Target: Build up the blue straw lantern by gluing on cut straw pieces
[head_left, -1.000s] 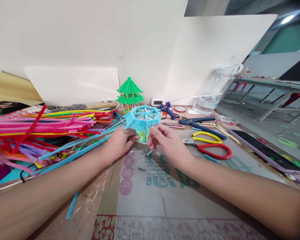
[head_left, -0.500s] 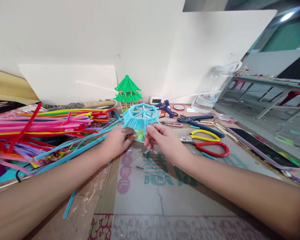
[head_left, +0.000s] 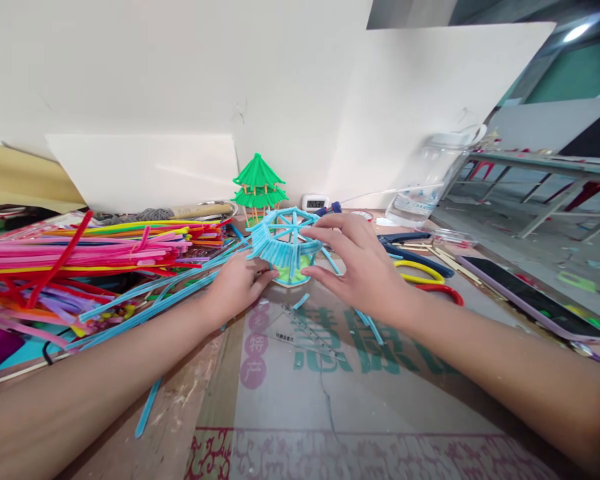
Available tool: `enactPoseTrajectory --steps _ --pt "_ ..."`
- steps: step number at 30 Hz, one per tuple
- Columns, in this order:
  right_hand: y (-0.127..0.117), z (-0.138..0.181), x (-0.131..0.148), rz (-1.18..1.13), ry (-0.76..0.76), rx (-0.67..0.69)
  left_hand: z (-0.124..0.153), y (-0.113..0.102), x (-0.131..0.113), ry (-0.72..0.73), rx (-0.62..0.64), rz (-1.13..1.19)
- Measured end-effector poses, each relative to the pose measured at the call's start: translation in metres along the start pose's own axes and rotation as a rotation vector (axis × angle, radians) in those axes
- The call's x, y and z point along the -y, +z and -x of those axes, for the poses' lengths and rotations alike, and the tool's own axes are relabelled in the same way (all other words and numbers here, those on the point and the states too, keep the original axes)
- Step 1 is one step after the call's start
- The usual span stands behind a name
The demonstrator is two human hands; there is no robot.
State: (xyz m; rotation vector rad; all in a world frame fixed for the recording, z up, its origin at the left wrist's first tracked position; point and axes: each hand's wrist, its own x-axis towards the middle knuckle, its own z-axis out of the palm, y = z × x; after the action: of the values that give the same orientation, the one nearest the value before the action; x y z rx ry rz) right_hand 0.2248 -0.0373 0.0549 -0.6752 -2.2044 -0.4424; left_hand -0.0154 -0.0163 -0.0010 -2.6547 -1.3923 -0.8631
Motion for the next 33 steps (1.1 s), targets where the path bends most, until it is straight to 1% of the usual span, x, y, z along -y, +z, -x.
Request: enactPoseTrajectory --steps 5,14,20,22,25,29,31,33 --pt "0.002 0.003 -0.002 0.031 -0.041 0.050 0.001 0.000 -0.001 0.006 -0.004 -0.054" --pt "0.003 0.003 0.002 0.024 -0.061 0.017 0.002 0.000 -0.002 0.016 -0.012 -0.088" --pt "0.004 0.002 0.004 0.018 -0.053 0.021 0.001 0.001 -0.001 0.057 -0.033 -0.058" --pt "0.005 0.002 0.004 0.017 -0.051 0.017 0.001 0.000 -0.001 0.045 -0.025 -0.060" --pt "0.004 0.003 0.004 0.003 -0.047 -0.010 0.001 -0.001 -0.002 0.014 -0.004 -0.058" --pt "0.003 0.006 0.002 -0.047 -0.024 -0.083 0.001 -0.001 -0.002 0.027 0.005 -0.023" --pt "0.004 0.009 0.001 -0.083 -0.033 -0.116 0.000 0.000 0.000 0.029 0.006 -0.008" --pt "0.006 0.012 0.000 -0.123 -0.057 -0.112 -0.001 0.000 0.001 0.022 0.006 0.011"
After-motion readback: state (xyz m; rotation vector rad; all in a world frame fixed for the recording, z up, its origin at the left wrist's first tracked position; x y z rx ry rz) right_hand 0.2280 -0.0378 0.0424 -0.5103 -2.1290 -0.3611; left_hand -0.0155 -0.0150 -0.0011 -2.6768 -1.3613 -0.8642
